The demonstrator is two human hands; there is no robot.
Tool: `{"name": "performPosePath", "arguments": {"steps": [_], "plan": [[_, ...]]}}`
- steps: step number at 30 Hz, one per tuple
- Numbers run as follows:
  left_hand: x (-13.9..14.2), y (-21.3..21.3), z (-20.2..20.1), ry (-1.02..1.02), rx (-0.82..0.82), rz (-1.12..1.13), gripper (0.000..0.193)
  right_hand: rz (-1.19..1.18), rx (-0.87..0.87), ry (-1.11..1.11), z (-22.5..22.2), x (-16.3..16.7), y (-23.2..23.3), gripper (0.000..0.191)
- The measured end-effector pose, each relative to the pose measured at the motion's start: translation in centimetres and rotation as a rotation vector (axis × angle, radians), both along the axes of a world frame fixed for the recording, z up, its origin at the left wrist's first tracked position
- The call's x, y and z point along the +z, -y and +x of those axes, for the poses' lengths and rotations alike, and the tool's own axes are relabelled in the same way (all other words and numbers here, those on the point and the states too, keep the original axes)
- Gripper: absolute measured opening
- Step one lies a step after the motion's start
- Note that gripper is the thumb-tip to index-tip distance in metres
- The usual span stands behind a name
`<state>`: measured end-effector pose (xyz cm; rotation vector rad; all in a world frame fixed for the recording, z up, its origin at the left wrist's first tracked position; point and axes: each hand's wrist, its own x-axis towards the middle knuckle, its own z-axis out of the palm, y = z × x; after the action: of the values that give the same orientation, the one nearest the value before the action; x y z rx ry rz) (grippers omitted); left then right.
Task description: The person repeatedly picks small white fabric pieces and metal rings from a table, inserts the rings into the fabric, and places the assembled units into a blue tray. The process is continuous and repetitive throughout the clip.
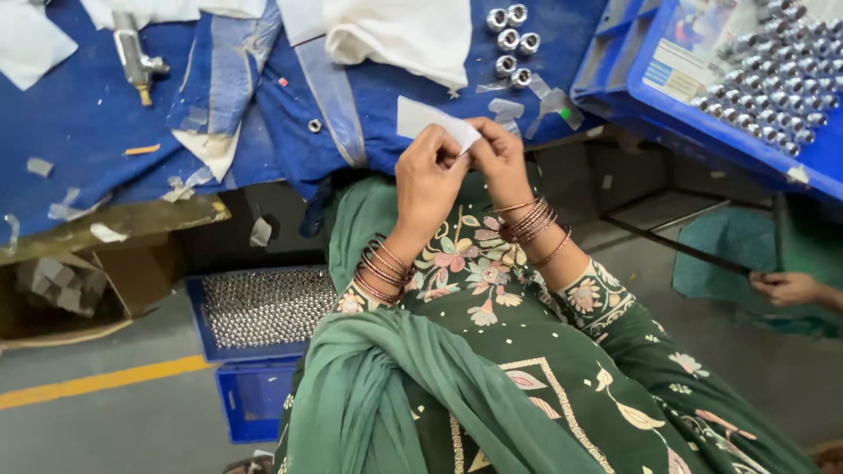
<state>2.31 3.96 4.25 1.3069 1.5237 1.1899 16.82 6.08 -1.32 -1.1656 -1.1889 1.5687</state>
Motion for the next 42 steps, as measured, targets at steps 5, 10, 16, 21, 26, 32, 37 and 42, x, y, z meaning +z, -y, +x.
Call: {"name": "performPosePath", "arguments": {"steps": [5, 10, 16, 21, 26, 32, 37, 42], "plan": [[1.5, 0.1, 0.2, -0.017, -0.02, 0.101, 0.015, 0.377, -0.202, 0.267, 0.9, -0.4, -0.9, 0.022], [-0.2, -4.5, 0.9, -0.334, -0.075, 0.454, 0.016, 1.061, 0.268, 0.907, 2.6, -0.6, -1.2, 0.034], [-5.4, -10.8, 4.3, -0.766, -0.273, 0.453, 0.021, 0.833, 0.118, 0.865, 2.4, -4.4, 0.7, 0.03], [-6.0, -10.4, 4.2, -0.633, -0.289, 0.401, 0.01, 0.805, 0.139, 0.849, 2.9, -4.9, 0.7, 0.03], [-3.6, -5.7, -1.0, -0.654, -0.189, 0.01, 0.015, 0.807, 0.129, 0.8, 2.3, -3.1, 0.4, 0.029], [-5.1, -2.6, -3.4, -0.471, -0.005, 0.051, 0.017, 0.812, 0.082, 0.787, 1.5, -1.6, 0.2, 0.033], [-6.1, -0.6, -3.6, -0.409, -0.038, 0.2, 0.017, 0.787, 0.098, 0.786, 1.5, -1.4, 0.4, 0.035], [-6.8, -0.5, -2.6, -0.617, -0.008, 0.209, 0.033, 0.802, 0.092, 0.771, 1.4, -1.4, 0.3, 0.036]]}}
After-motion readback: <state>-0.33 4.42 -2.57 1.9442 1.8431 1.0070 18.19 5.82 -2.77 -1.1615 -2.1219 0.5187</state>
